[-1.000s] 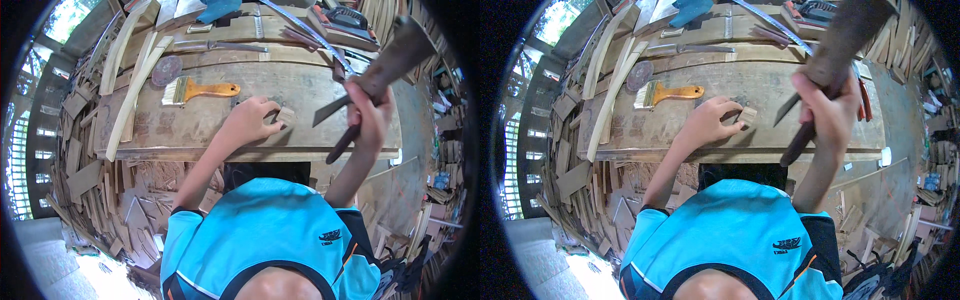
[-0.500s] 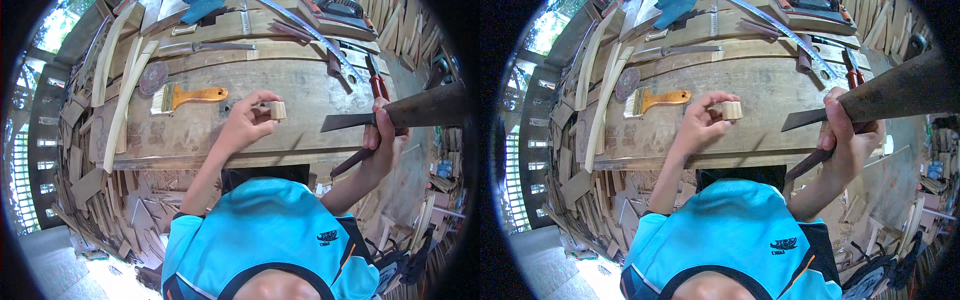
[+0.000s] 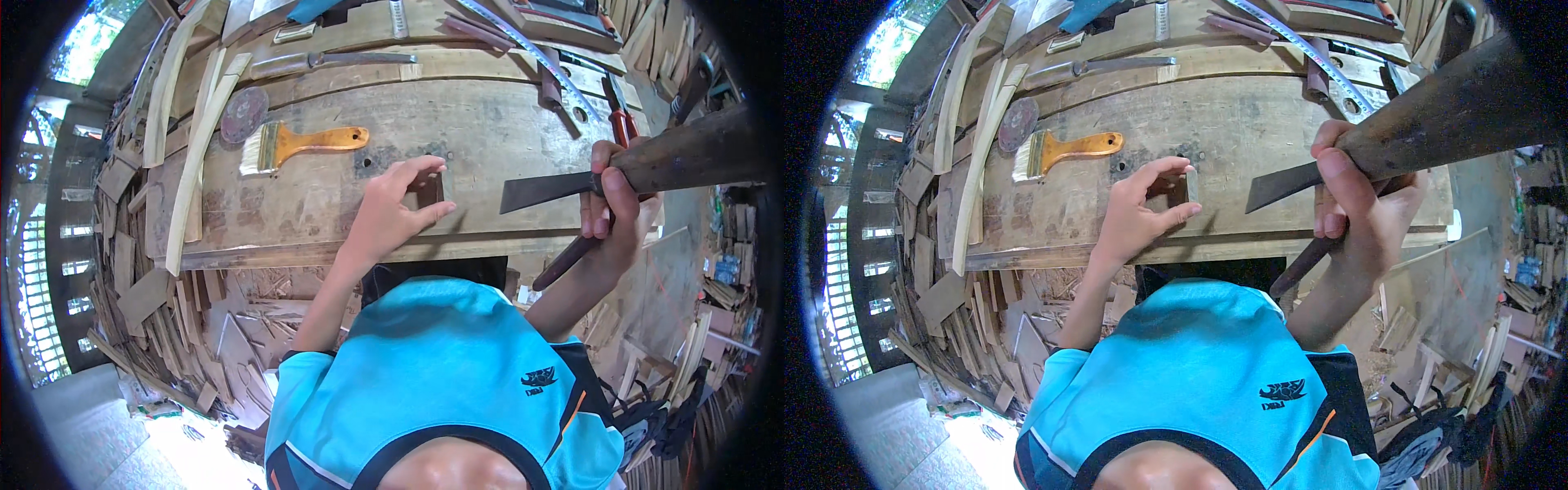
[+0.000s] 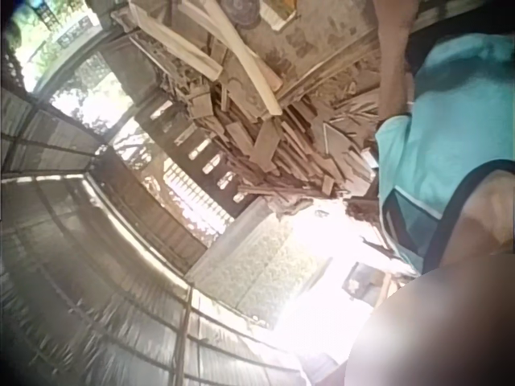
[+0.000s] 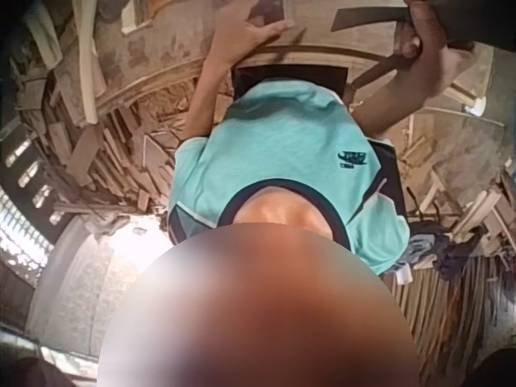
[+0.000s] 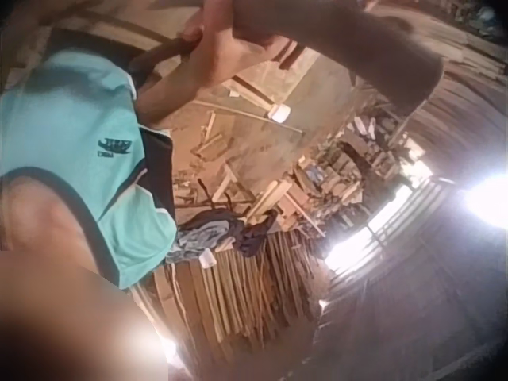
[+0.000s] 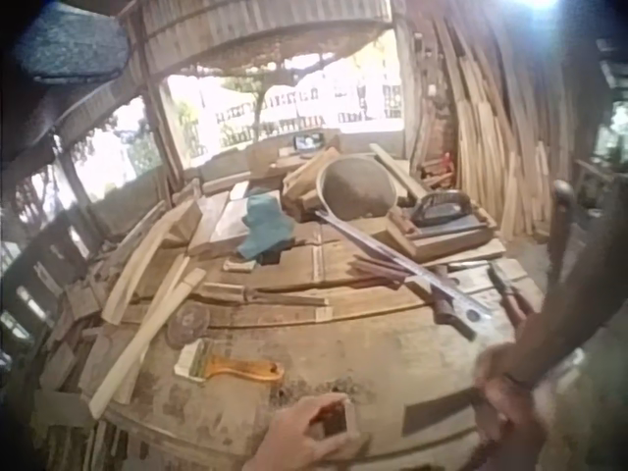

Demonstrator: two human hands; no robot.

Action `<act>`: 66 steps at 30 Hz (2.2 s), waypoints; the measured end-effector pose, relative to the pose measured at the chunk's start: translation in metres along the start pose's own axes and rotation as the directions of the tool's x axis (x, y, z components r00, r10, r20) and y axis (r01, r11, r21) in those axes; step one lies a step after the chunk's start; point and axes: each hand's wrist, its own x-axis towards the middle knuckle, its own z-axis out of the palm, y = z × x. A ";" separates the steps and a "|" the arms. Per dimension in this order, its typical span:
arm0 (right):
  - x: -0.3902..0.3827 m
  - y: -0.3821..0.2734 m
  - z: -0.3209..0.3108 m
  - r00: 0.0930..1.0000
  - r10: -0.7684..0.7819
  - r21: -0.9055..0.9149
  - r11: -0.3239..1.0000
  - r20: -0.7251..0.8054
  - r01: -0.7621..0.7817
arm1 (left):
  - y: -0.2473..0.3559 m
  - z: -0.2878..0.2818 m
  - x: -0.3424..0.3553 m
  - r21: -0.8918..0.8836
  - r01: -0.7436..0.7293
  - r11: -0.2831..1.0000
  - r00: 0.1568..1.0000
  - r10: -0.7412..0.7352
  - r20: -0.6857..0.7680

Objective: Chiseling a small piece of wood using a hand chisel and a wooden mallet on a workbench.

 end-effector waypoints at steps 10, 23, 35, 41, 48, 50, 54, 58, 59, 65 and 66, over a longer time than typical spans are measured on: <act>0.011 0.017 0.019 0.979 0.053 0.002 0.998 0.197 -0.055 | 0.003 -0.008 0.006 -0.032 0.049 0.998 0.994 -0.046 0.100; 0.014 0.017 0.017 0.989 0.050 0.029 0.998 0.141 -0.054 | -0.004 -0.008 0.005 -0.182 0.131 0.975 0.991 -0.128 0.031; 0.006 0.017 0.020 0.973 0.030 0.009 0.999 0.227 -0.033 | 0.001 0.003 0.006 0.234 -0.194 0.953 0.975 0.214 -0.062; 0.011 0.022 0.023 0.962 0.125 -0.036 0.992 0.245 -0.120 | -0.003 -0.001 0.012 0.023 -0.064 0.998 0.997 0.063 0.048; 0.015 0.027 0.036 0.953 0.118 -0.033 0.993 0.279 -0.113 | -0.004 -0.006 0.012 -0.173 0.092 0.981 0.994 -0.079 0.081; 0.015 0.027 0.038 0.949 0.111 -0.001 0.993 0.295 -0.116 | -0.003 -0.008 0.013 -0.178 0.083 0.981 0.992 -0.065 0.108; 0.017 0.027 0.040 0.943 0.118 -0.027 0.993 0.311 -0.115 | -0.002 -0.008 0.014 -0.201 0.100 0.974 0.990 -0.078 0.115; 0.018 0.027 0.041 0.928 0.131 -0.030 0.991 0.349 -0.129 | -0.001 -0.010 0.015 -0.154 0.010 0.988 0.994 0.006 0.105; 0.018 0.027 0.041 0.928 0.126 -0.013 0.991 0.352 -0.130 | -0.001 -0.011 0.016 -0.129 -0.039 0.991 0.992 0.054 0.112; 0.019 0.028 0.044 0.930 0.112 -0.021 0.993 0.351 -0.112 | 0.002 -0.013 0.017 -0.188 0.016 0.982 0.990 0.012 0.144; 0.019 0.028 0.045 0.926 0.127 -0.037 0.992 0.356 -0.121 | 0.002 -0.013 0.017 -0.190 0.008 0.982 0.991 0.017 0.130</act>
